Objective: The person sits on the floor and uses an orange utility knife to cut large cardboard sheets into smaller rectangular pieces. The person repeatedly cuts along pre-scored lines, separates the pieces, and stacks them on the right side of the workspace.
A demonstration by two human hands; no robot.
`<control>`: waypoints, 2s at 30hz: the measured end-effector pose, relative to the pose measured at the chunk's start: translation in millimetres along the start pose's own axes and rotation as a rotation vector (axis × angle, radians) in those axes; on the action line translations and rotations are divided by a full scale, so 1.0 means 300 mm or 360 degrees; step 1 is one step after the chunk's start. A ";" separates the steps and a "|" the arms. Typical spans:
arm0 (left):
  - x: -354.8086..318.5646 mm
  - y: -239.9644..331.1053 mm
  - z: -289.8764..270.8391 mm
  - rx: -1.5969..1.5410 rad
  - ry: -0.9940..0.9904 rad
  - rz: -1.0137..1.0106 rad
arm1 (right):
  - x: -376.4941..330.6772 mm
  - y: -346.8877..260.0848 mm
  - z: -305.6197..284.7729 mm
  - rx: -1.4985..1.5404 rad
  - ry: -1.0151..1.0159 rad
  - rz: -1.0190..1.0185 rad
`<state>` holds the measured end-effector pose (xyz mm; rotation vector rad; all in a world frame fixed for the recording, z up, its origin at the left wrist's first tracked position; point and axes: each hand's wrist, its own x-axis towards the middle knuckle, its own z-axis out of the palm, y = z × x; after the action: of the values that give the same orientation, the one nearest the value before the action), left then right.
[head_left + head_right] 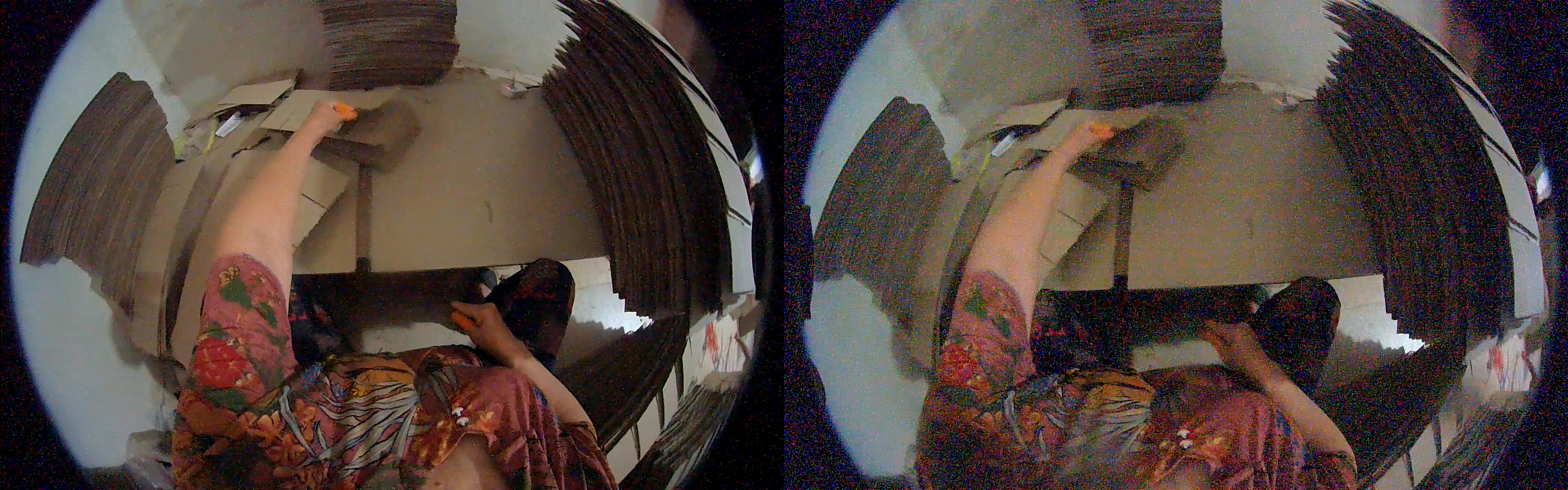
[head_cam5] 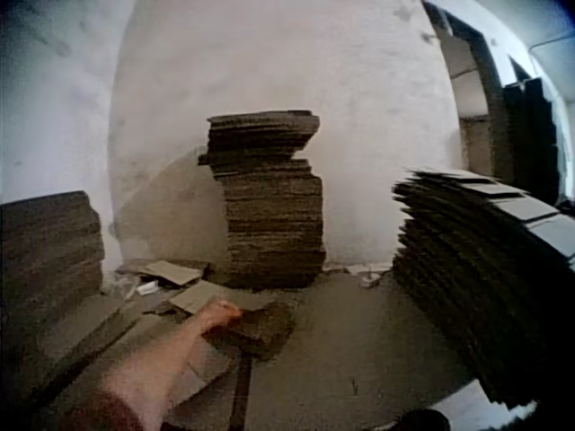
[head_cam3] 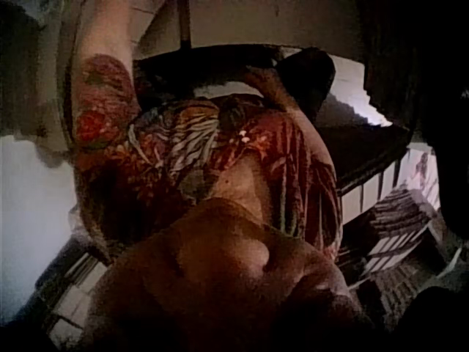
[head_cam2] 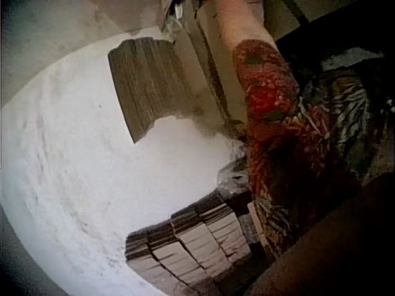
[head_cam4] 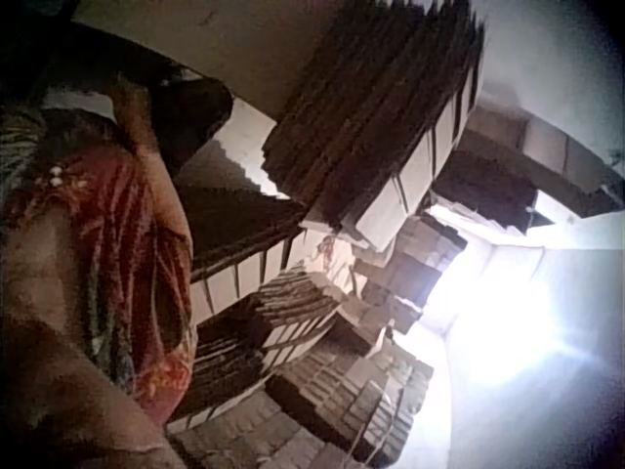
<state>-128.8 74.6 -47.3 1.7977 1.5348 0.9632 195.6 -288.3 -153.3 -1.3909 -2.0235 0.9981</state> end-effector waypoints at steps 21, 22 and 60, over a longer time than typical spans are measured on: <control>-0.846 -0.079 0.044 0.1711 0.0222 -0.0021 | -0.032 -0.031 -0.145 0.0275 0.1196 0.0034; -0.822 -0.093 -0.001 0.1696 0.0003 -0.0208 | -0.038 -0.004 -0.136 0.0053 0.1238 -0.0221; -0.726 -0.070 0.111 0.1255 -0.0090 0.0168 | 0.010 -0.166 -0.199 -0.0201 0.0725 -0.0223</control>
<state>-130.0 -135.7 -116.4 2.4164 1.9601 0.3387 209.6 -278.7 -77.4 -1.3680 -1.8283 0.4464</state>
